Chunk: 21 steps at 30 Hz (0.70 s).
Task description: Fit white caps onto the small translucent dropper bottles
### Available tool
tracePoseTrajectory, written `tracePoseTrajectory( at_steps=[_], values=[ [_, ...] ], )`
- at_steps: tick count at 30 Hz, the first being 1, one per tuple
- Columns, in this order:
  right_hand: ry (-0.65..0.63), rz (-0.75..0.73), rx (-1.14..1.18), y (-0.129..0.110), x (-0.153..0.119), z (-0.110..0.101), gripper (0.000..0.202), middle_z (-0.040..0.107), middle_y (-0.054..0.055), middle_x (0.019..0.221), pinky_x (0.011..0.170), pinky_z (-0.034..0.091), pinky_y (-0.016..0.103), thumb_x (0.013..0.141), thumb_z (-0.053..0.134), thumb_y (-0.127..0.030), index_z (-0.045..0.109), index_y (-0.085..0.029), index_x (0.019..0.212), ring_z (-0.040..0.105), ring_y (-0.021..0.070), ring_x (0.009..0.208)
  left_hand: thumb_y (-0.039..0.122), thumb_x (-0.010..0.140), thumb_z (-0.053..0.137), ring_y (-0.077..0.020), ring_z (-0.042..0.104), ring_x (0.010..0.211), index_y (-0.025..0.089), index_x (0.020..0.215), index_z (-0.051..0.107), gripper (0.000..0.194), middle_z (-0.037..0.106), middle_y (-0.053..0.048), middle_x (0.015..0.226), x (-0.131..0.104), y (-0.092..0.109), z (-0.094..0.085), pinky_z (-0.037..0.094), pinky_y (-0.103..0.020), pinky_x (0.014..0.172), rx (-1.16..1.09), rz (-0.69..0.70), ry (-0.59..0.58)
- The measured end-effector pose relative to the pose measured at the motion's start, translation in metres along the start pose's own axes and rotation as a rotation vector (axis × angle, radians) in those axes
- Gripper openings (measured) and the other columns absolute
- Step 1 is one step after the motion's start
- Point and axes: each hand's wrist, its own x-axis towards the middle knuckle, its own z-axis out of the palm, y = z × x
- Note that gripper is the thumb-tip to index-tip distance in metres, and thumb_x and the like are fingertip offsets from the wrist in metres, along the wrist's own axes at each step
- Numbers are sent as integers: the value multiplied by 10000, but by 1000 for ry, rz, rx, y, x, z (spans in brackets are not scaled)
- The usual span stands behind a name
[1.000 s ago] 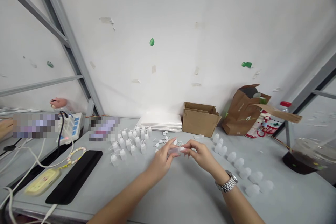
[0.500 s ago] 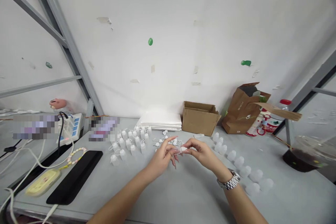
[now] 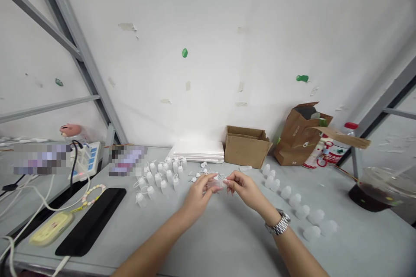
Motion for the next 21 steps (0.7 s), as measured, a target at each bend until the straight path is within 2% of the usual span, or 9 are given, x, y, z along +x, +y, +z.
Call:
tracePoseTrajectory(
  at_steps=[2, 5, 10, 12, 16, 21],
  values=[
    [-18, 3, 41, -1, 0, -1, 276, 565, -18, 582, 574, 433, 266, 782, 556, -451, 519, -191, 697, 522, 133, 561, 313, 774, 522, -175, 629, 734, 183, 997, 581, 265, 623, -54, 892, 1, -1, 1, 511, -350, 706, -34, -28, -8],
    [-56, -29, 79, -5, -1, -5, 253, 595, 1, 648, 588, 443, 274, 755, 597, -439, 560, -191, 725, 540, 141, 598, 375, 759, 533, -161, 620, 578, 154, 1085, 502, 396, 611, 1, 665, 4, 0, 2, 514, -333, 587, -190, -146, -52],
    [-24, -123, -47, -12, -4, -13, 181, 632, 19, 732, 678, 446, 288, 747, 623, -394, 636, -213, 753, 571, 173, 719, 418, 704, 598, -129, 574, 450, 155, 1114, 414, 521, 600, 29, 600, 6, 6, 1, 460, -275, 456, -361, -274, -84],
    [-3, -125, -82, -14, -5, -13, 166, 632, 13, 720, 681, 440, 283, 751, 620, -379, 635, -215, 732, 571, 173, 718, 397, 687, 629, -127, 578, 475, 156, 1090, 430, 510, 589, 37, 594, 6, 9, 1, 459, -269, 474, -376, -272, -71],
    [45, -51, -79, -12, -5, -6, 251, 587, -9, 604, 607, 432, 270, 788, 563, -411, 560, -198, 656, 546, 151, 603, 302, 621, 710, -137, 602, 567, 159, 1048, 466, 512, 574, 54, 598, 5, 11, 3, 493, -298, 592, -351, -183, -35],
    [79, -48, -23, -2, -2, 2, 291, 569, -9, 613, 585, 432, 262, 812, 512, -460, 540, -188, 710, 530, 136, 575, 250, 653, 683, -168, 624, 741, 181, 1095, 499, 484, 607, 21, 700, 1, 8, 5, 491, -329, 726, -265, -93, 36]
  ],
)
